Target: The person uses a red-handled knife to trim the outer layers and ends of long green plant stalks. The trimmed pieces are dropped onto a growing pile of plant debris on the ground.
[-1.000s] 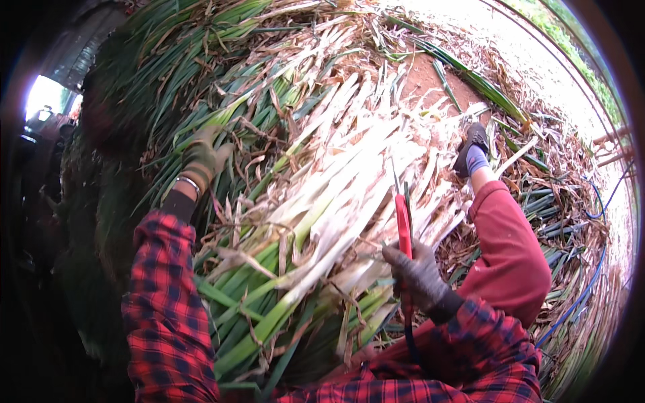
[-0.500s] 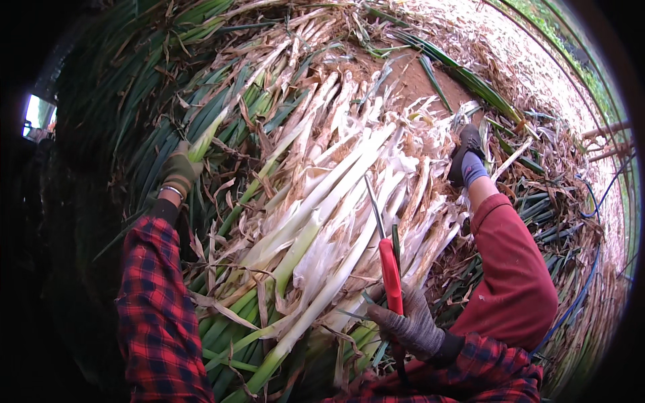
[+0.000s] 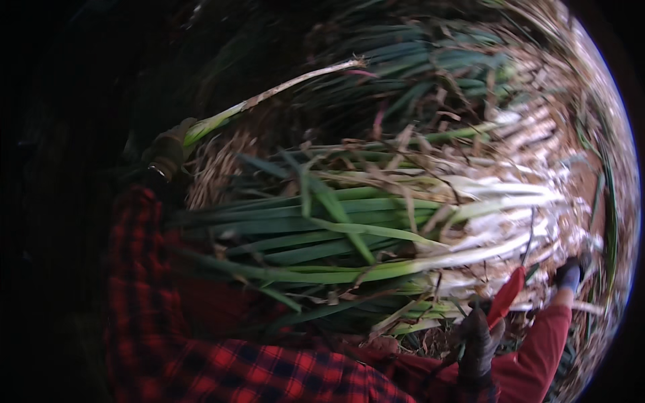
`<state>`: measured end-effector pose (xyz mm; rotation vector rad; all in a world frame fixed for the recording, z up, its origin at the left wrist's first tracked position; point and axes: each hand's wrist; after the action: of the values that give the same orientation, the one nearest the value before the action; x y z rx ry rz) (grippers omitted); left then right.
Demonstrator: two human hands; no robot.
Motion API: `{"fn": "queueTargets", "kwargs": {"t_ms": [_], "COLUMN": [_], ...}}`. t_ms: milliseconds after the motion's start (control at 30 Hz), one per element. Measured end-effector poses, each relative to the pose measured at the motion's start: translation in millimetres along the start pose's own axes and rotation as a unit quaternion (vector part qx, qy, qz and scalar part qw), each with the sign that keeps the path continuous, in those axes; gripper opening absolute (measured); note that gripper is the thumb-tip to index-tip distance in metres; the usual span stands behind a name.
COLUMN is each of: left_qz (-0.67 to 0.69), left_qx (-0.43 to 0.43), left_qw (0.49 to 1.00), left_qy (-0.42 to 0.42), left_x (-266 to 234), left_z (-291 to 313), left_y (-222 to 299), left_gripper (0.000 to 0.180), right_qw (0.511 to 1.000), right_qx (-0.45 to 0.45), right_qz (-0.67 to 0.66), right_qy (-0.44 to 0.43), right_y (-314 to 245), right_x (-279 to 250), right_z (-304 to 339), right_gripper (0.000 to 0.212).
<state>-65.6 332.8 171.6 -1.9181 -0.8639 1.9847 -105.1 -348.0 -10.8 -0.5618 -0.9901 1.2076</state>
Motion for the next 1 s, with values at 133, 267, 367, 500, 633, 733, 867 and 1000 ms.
{"fn": "queueTargets", "kwargs": {"t_ms": [133,267,367,500,633,733,867,1000], "left_qz": [0.043,0.023,-0.037,-0.038,0.178,0.420,0.456,0.408], "left_qx": [-0.122,-0.245,-0.193,-0.206,-0.140,0.085,0.318,0.290], "left_qw": [0.991,0.967,0.943,0.895,0.971,0.903,0.831,0.866], "left_qy": [-0.034,-0.064,-0.267,-0.393,-0.080,0.001,0.004,0.009], "left_x": [10,105,134,97,16,5,-74,-105], "left_z": [182,369,407,222,65,-63,-165,-227], "left_y": [-96,-174,-224,-162,-83,89,362,520], "left_gripper": [0.048,0.036,0.032,0.027,0.028,0.025,0.024,0.028], "right_qw": [0.996,0.997,0.996,1.000,0.998,0.997,0.990,0.990], "right_qx": [0.014,0.051,0.043,-0.001,0.065,0.063,0.110,0.123], "right_qz": [0.087,-0.002,0.035,0.022,0.021,0.021,-0.083,-0.073], "right_qy": [-0.016,-0.055,-0.075,-0.009,0.011,-0.038,-0.013,-0.007], "right_y": [30,4,1,1,-3,-27,-40,-46], "right_x": [-29,36,46,13,23,37,20,11], "right_z": [-7,6,7,9,-4,-1,12,12], "right_gripper": [0.056,0.037,0.034,0.032,0.025,0.030,0.026,0.030]}}
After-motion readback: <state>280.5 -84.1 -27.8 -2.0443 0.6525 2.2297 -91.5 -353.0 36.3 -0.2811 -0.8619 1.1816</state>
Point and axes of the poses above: each hand's wrist, its own z-axis away from the middle knuckle, its own x-axis out of the palm, y = z × x, and after that the axes turned 5 degrees about -z, right-handed
